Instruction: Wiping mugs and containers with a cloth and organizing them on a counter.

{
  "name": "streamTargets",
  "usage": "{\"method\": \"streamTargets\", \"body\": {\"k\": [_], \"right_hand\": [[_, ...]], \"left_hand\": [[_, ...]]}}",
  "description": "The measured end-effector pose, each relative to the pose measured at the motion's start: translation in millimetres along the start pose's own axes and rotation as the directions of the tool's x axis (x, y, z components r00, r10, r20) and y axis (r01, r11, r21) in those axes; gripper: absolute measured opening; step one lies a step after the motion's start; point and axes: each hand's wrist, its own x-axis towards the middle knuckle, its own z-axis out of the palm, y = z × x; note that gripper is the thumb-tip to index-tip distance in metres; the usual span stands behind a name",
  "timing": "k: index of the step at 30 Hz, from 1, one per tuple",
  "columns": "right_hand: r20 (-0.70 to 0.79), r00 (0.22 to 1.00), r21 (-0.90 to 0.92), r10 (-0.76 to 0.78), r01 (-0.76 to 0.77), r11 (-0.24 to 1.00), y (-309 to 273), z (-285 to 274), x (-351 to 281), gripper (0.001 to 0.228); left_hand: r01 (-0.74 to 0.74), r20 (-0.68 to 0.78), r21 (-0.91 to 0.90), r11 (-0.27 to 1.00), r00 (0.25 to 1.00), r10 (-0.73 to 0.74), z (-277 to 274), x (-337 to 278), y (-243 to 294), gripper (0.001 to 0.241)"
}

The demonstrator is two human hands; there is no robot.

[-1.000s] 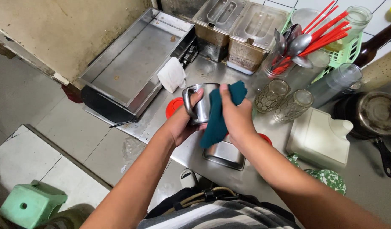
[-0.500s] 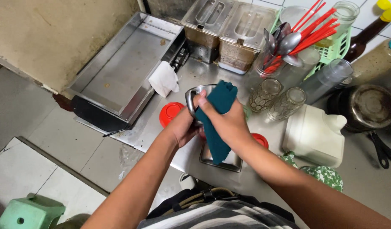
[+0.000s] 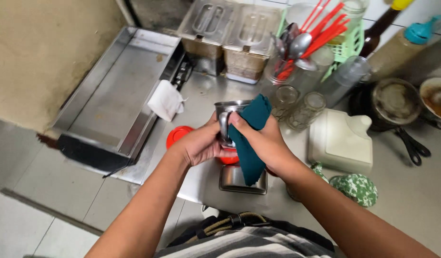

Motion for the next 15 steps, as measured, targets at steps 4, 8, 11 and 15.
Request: {"method": "streamTargets", "body": {"k": [4, 8, 11, 15], "right_hand": [[-0.109, 0.987, 0.162, 0.115, -0.097, 0.982, 18.6, -23.1, -6.5, 0.033], [-0.319, 0.945, 0.095, 0.074, -0.046, 0.994, 23.8, -47.2, -11.4, 0.026], [-0.39, 0.921, 0.066, 0.016, 0.011, 0.998, 22.6, -61.2, -14.3, 0.022], [-0.409, 0.912, 0.155, 0.01, 0.059, 0.986, 22.7, -84.3, -17.5, 0.02]], "left_hand": [[0.051, 0.198, -0.061, 0.997, 0.979, -0.038, -3.4, 21.7, 6.5, 0.052], [0.05, 0.214, -0.329, 0.943, 0.977, 0.023, 0.8, 60.2, -10.9, 0.067], [-0.04, 0.037, -0.305, 0.952, 0.998, 0.054, 31.5, 72.0, -11.5, 0.08], [-0.013, 0.045, -0.366, 0.931, 0.999, 0.031, 82.8, 64.6, 3.0, 0.093]]}}
